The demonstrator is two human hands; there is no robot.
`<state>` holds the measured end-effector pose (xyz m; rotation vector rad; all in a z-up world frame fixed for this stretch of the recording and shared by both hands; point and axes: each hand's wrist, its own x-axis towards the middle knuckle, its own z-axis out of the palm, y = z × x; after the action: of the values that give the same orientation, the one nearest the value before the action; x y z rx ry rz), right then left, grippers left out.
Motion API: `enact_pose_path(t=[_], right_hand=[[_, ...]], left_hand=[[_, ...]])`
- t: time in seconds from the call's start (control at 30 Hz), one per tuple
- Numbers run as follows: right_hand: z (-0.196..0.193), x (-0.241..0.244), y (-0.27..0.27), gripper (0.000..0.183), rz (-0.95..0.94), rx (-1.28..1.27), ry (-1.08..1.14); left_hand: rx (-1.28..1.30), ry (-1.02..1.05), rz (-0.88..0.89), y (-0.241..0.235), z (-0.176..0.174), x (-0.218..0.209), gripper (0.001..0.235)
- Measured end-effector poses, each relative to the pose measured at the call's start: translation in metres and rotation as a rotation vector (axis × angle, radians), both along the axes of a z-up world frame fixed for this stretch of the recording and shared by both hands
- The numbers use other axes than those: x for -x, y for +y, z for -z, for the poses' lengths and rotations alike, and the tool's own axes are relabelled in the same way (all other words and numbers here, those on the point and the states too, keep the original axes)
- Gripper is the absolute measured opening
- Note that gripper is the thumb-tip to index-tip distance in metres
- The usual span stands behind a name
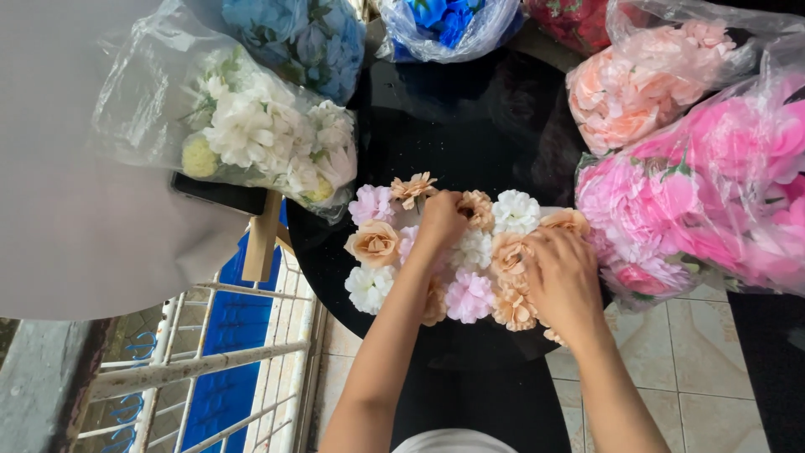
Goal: Arranging various colored artificial flowers onto a white base to create a decorative floral display.
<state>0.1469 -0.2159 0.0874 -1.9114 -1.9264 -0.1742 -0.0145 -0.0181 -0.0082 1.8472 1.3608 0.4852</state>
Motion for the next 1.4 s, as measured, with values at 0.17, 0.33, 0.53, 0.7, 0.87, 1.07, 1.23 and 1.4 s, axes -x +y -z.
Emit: enact_pose_path(t=[0.17,0.33,0.53,0.7,0.87,1.07,1.23,1.4], right_hand=[[-0.008,-0.026,0.000,0.024,0.074,0.016,0.089],[0.021,-0.037,0.004,0.031,0.105,0.103,0.048],[0.007,-0.025,0.012,0.042,0.045,0.257,-0.030],[-0.010,-0.026,0.023,0.049,0.056,0.478,-0.030],[-0.005,-0.031,0.027,0.051,0.046,0.453,-0.035],[-0.003,-0.029,0.011,0.047,0.048,0.351,-0.079],[-0.014,-0.022,-0.023,0.044,0.088,0.209,-0.072],[-0.048,-0.006,-0.051,0.042,0.068,0.108,0.198]], left_hand=[[0.003,-0.037,0.078,-0.010,-0.041,0.010,0.039],[-0.412,-0.079,0.175,-0.015,-0.086,-0.010,0.044],[-0.378,0.292,0.384,0.000,-0.038,-0.059,0.043],[-0.121,0.205,0.506,0.005,-0.043,-0.058,0.042],[-0.006,0.100,0.416,0.005,-0.053,-0.051,0.048],[-0.030,0.328,0.403,0.016,-0.002,-0.083,0.055],[-0.068,0.372,0.474,0.013,-0.027,-0.077,0.046],[-0.415,0.008,0.428,-0.013,-0.071,-0.078,0.026]])
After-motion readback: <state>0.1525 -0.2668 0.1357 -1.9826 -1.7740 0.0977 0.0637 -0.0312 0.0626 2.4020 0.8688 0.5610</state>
